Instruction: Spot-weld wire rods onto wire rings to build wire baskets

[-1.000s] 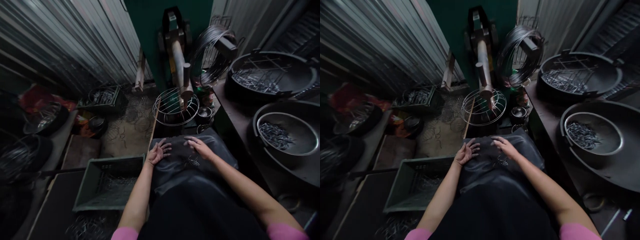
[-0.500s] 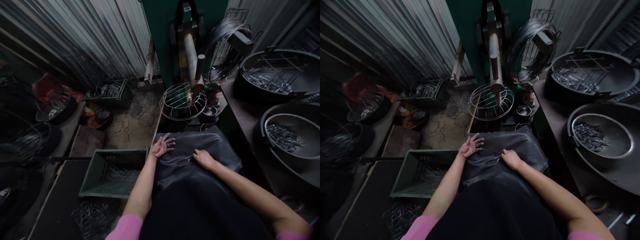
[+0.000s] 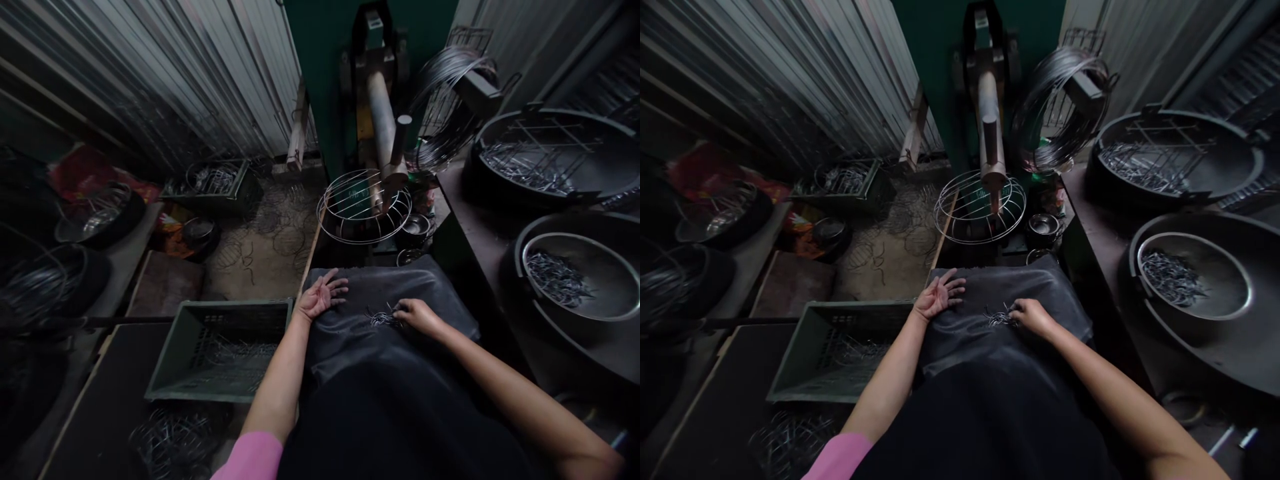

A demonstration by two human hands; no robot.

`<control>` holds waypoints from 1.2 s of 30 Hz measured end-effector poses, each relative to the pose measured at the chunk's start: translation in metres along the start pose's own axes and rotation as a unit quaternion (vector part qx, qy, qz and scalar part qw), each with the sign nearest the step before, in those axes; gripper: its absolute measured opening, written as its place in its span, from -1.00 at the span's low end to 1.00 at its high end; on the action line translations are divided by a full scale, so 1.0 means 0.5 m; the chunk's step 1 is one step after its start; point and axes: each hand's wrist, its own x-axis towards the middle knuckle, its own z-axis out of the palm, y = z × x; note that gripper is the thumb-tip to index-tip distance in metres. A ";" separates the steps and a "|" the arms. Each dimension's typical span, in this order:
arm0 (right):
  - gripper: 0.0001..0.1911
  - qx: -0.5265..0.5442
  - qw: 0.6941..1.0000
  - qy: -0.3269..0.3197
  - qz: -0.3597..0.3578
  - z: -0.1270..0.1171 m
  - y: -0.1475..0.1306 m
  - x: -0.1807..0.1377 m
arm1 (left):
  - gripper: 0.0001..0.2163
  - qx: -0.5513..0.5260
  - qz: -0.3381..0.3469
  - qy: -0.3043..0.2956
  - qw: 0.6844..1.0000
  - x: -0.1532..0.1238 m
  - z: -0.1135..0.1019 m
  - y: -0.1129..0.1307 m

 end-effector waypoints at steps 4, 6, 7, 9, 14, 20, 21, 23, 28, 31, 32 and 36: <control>-0.86 0.183 0.979 -0.047 0.082 -0.007 0.006 -0.010 | -0.54 -0.012 0.001 -0.021 1.000 0.005 -0.003 -0.003; -0.83 0.228 0.968 -0.057 0.086 -0.011 0.013 -0.016 | -0.55 -0.010 0.003 -0.023 1.000 0.004 -0.003 -0.004; -0.81 0.248 0.963 -0.060 0.084 -0.015 0.017 -0.021 | -0.55 -0.008 0.003 -0.021 1.000 0.003 -0.004 -0.004; -0.78 0.288 0.952 -0.065 0.075 -0.026 0.026 -0.031 | -0.56 -0.003 0.004 -0.017 1.000 -0.001 -0.005 -0.003; -0.71 0.389 0.918 -0.032 0.069 -0.044 0.024 -0.052 | -0.56 0.028 0.013 0.020 0.999 0.011 0.019 -0.007; -0.66 0.386 0.919 -0.067 0.049 -0.014 -0.035 -0.041 | -0.52 0.201 -0.022 0.053 0.978 0.104 0.155 -0.066; -0.66 0.383 0.919 -0.076 0.046 -0.007 -0.044 -0.039 | -0.50 0.232 -0.026 0.049 0.971 0.119 0.176 -0.081; -0.69 0.381 0.919 -0.090 0.043 0.005 -0.055 -0.041 | -0.48 0.295 -0.021 0.034 0.955 0.135 0.208 -0.114; -0.87 0.335 0.936 -0.097 0.050 0.036 -0.050 -0.054 | -0.50 0.455 0.021 -0.074 0.887 0.110 0.230 -0.181; -0.90 0.321 0.939 -0.113 0.051 0.036 -0.043 -0.059 | -0.51 0.484 0.044 -0.096 0.868 0.093 0.230 -0.182; -0.88 0.332 0.936 -0.108 0.049 0.028 -0.040 -0.059 | -0.52 0.479 0.061 -0.075 0.872 0.090 0.228 -0.173; -0.71 0.407 0.913 0.017 0.039 -0.046 -0.019 -0.062 | -0.54 0.391 0.117 0.068 0.910 0.088 0.199 -0.106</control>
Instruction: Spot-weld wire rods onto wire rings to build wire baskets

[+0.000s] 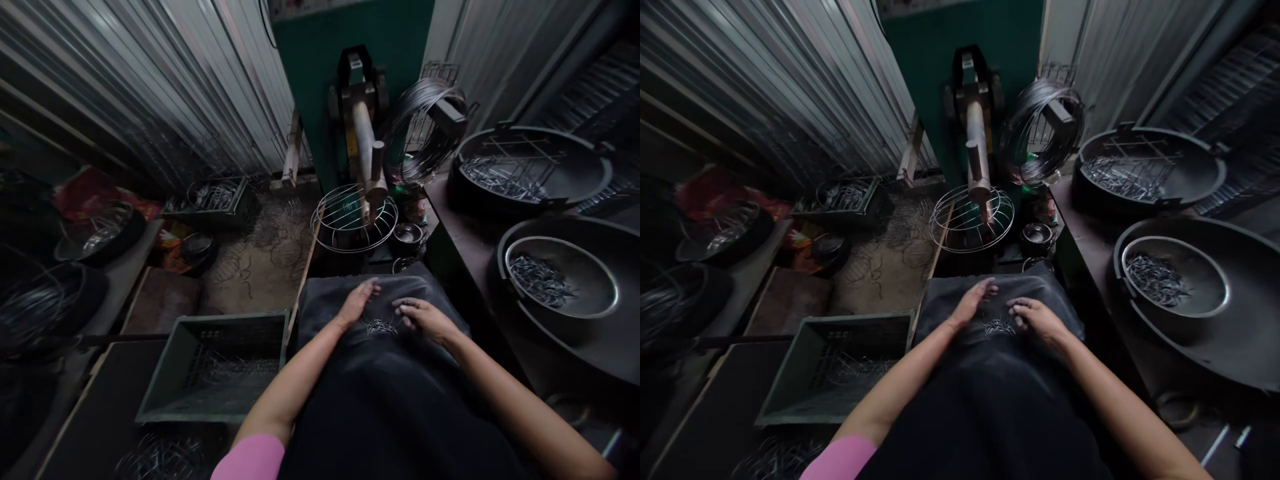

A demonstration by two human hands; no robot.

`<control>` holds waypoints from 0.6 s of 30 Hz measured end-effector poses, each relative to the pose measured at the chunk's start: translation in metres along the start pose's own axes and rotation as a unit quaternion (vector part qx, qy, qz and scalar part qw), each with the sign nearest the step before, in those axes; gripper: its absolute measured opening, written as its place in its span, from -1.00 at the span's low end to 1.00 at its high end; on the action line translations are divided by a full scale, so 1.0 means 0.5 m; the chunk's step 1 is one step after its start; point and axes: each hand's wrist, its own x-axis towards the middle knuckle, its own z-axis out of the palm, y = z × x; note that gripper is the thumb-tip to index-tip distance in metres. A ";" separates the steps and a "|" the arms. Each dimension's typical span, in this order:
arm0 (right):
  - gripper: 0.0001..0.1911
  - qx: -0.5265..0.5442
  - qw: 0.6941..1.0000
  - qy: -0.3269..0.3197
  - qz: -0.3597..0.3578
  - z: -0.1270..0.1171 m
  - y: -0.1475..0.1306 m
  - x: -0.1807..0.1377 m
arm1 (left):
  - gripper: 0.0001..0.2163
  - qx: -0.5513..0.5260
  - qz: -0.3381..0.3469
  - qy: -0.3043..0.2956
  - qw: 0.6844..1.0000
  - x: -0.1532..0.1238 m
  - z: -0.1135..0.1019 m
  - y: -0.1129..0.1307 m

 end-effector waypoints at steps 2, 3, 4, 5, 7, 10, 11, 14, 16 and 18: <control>-0.64 -0.009 0.997 0.061 -0.052 -0.043 -0.012 0.001 | -0.56 -0.060 -0.033 0.061 0.996 0.005 -0.046 0.002; -0.62 -0.037 0.993 0.084 -0.077 -0.063 -0.012 0.003 | -0.56 -0.091 -0.049 0.089 0.991 0.005 -0.068 0.000; -0.61 -0.076 0.987 0.106 -0.098 -0.081 -0.008 0.006 | -0.56 -0.120 -0.060 0.116 0.984 0.003 -0.088 -0.005; -0.61 -0.119 0.978 0.126 -0.115 -0.095 0.000 0.010 | -0.57 -0.145 -0.067 0.143 0.977 -0.001 -0.106 -0.010; -0.60 -0.188 0.961 0.153 -0.131 -0.114 0.021 0.021 | -0.59 -0.187 -0.071 0.185 0.962 -0.011 -0.132 -0.020; -0.54 -0.205 0.958 0.162 -0.122 -0.124 0.044 0.035 | -0.62 -0.224 -0.073 0.213 0.948 -0.019 -0.161 -0.013; -0.52 -0.200 0.960 0.161 -0.112 -0.126 0.046 0.038 | -0.63 -0.227 -0.072 0.222 0.946 -0.017 -0.171 -0.003; -0.48 -0.214 0.957 0.172 -0.093 -0.131 0.040 0.042 | -0.67 -0.207 -0.057 0.264 0.940 0.014 -0.207 0.046; -0.50 -0.256 0.941 0.198 -0.104 -0.135 0.039 0.047 | -0.68 -0.187 -0.056 0.282 0.939 0.048 -0.233 0.089; -0.55 -0.311 0.914 0.232 -0.116 -0.139 0.045 0.057 | -0.66 -0.176 -0.076 0.283 0.940 0.087 -0.255 0.135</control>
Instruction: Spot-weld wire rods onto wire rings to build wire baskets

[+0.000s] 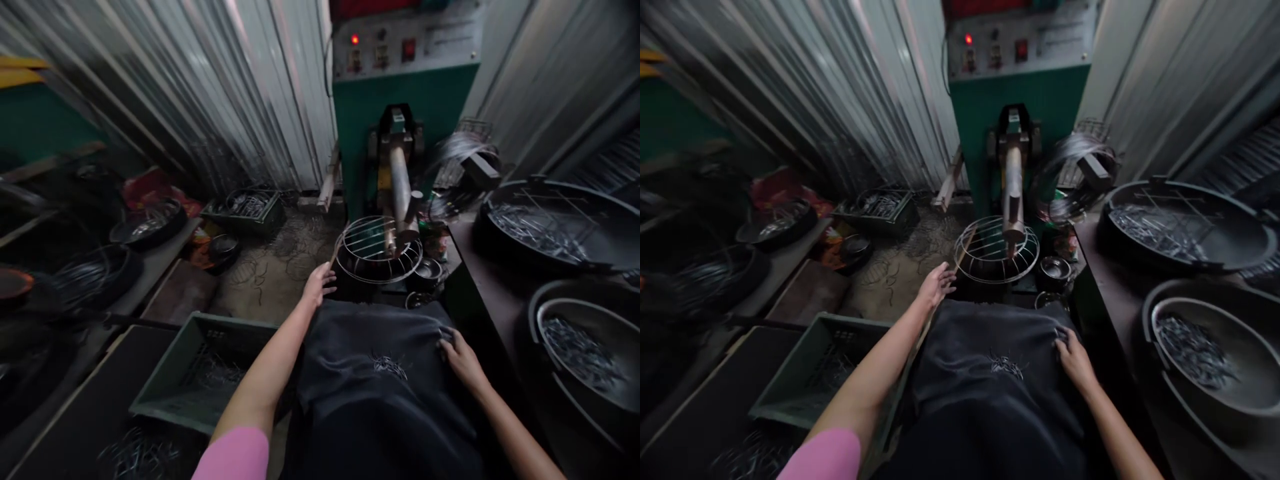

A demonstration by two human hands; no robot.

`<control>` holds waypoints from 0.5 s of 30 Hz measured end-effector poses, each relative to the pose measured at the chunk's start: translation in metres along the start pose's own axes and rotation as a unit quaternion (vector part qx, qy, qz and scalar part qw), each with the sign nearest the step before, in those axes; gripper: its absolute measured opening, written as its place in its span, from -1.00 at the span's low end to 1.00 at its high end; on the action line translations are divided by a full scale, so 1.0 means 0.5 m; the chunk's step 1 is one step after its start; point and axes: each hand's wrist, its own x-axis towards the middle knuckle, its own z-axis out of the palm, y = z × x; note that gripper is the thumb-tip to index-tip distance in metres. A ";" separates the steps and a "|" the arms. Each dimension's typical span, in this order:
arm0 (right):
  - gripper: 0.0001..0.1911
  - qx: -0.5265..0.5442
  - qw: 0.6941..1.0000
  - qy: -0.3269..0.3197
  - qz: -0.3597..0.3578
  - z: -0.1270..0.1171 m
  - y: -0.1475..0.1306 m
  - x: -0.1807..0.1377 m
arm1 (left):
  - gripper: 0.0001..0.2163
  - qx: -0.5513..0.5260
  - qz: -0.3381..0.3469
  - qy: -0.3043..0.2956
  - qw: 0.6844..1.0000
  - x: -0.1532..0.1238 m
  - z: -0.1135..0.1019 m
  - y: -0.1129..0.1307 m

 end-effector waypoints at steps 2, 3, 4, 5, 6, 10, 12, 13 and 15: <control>-0.60 -0.063 0.998 0.018 -0.010 0.012 0.012 0.008 | -0.63 0.009 -0.034 -0.002 0.999 0.027 0.022 0.048; -0.63 -0.092 0.995 0.020 -0.018 0.019 0.019 0.012 | -0.62 0.013 -0.050 -0.005 0.999 0.038 0.033 0.068; -0.64 -0.118 0.992 0.016 -0.030 0.026 0.025 0.014 | -0.61 0.018 -0.063 -0.008 0.998 0.047 0.044 0.086; -0.65 -0.141 0.989 0.008 -0.044 0.033 0.031 0.016 | -0.60 0.024 -0.071 -0.013 0.997 0.054 0.054 0.100; -0.66 -0.161 0.985 0.000 -0.057 0.039 0.035 0.016 | -0.60 0.031 -0.075 -0.017 0.997 0.059 0.063 0.112; -0.67 -0.206 0.974 -0.030 -0.089 0.048 0.037 0.019 | -0.64 0.066 -0.092 -0.039 0.993 0.066 0.087 0.134; -0.70 -0.215 0.971 -0.040 -0.092 0.044 0.027 0.022 | -0.68 0.085 -0.105 -0.053 0.989 0.070 0.092 0.139; -0.72 -0.217 0.971 -0.046 -0.089 0.041 0.019 0.024 | -0.69 0.091 -0.111 -0.058 0.988 0.072 0.094 0.141; -0.77 -0.211 0.972 -0.066 -0.080 0.036 -0.002 0.023 | -0.71 0.097 -0.121 -0.057 0.986 0.079 0.096 0.145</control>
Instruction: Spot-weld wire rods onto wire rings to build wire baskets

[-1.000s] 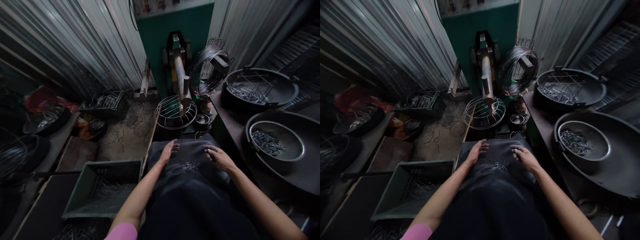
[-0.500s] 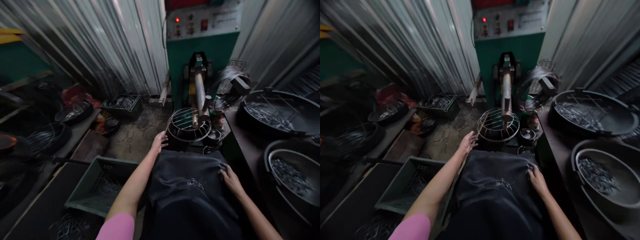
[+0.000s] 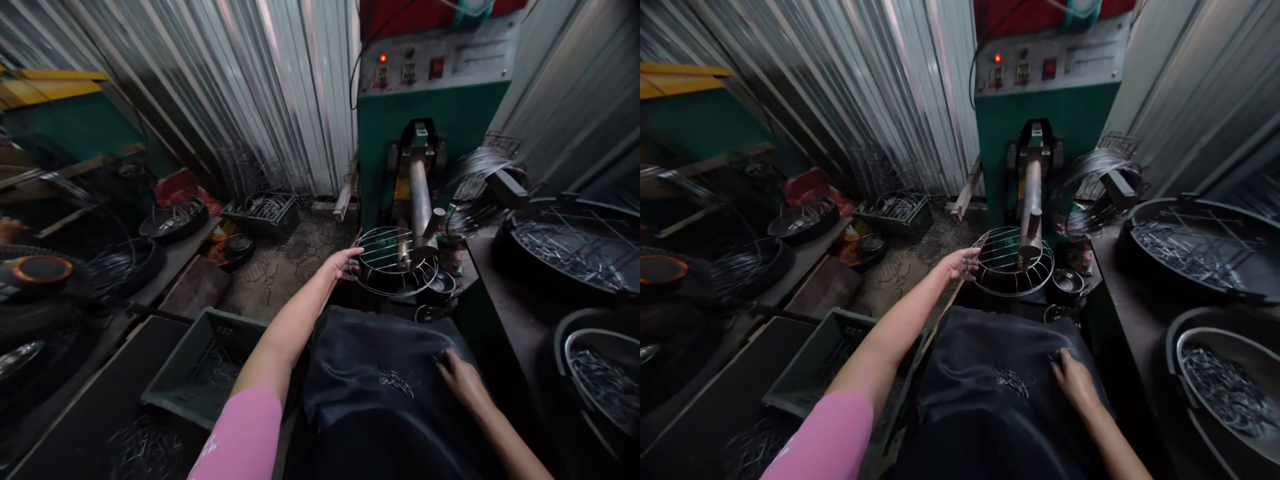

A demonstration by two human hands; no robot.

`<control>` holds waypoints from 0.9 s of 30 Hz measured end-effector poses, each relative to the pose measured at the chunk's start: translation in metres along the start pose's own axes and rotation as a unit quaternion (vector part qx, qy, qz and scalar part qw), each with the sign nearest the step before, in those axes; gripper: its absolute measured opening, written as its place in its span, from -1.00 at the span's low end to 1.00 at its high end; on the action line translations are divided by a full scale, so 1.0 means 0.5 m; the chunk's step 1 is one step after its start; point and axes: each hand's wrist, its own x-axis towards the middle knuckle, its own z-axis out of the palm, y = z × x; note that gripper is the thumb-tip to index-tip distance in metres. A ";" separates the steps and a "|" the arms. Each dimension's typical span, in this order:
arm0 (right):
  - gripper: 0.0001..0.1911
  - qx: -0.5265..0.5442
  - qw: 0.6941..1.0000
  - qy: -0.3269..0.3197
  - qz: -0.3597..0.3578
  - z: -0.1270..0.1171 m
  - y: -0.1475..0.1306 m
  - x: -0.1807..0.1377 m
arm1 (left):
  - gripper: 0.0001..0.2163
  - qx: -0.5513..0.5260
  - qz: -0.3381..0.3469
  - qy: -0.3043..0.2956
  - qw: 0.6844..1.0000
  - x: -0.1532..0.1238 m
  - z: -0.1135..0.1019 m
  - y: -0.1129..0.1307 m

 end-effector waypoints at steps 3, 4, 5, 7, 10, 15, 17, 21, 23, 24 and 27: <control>-0.87 0.031 0.998 -0.057 -0.002 -0.009 -0.040 -0.009 | -0.73 0.001 -0.013 0.016 1.000 0.009 0.001 0.008; -0.90 0.034 0.996 -0.085 -0.004 -0.007 -0.054 -0.014 | -0.74 0.003 -0.015 0.020 1.000 0.011 0.001 0.009; -0.91 0.030 0.992 -0.119 -0.008 -0.002 -0.068 -0.020 | -0.75 0.005 -0.014 0.021 1.000 0.014 0.001 0.010; -0.85 0.018 0.985 -0.174 -0.010 0.013 -0.089 -0.032 | -0.75 0.010 -0.013 0.021 1.000 0.016 0.000 0.011; -0.62 0.029 0.980 -0.199 -0.010 0.034 -0.101 -0.045 | -0.73 0.009 -0.010 0.027 1.000 0.013 -0.001 0.008; -0.82 0.056 0.977 -0.205 -0.009 0.043 -0.092 -0.047 | -0.70 0.004 0.000 0.021 1.000 0.009 -0.002 0.002; -0.87 0.090 0.975 -0.205 -0.003 0.040 -0.093 -0.047 | -0.68 0.003 0.000 0.021 1.000 0.009 0.000 0.001; -0.93 0.195 0.959 -0.197 0.064 0.028 -0.096 -0.054 | -0.68 -0.004 -0.004 0.018 1.000 0.009 0.006 0.004; -0.94 0.249 0.946 -0.186 0.091 0.020 -0.094 -0.059 | -0.68 -0.010 -0.009 0.008 1.000 0.009 0.008 0.005; -0.93 0.271 0.940 -0.182 0.100 0.017 -0.091 -0.061 | -0.68 -0.012 -0.013 0.004 1.000 0.008 0.009 0.006; -0.89 0.299 0.932 -0.177 0.100 0.010 -0.083 -0.066 | -0.69 -0.020 -0.023 -0.002 1.000 0.004 0.012 0.006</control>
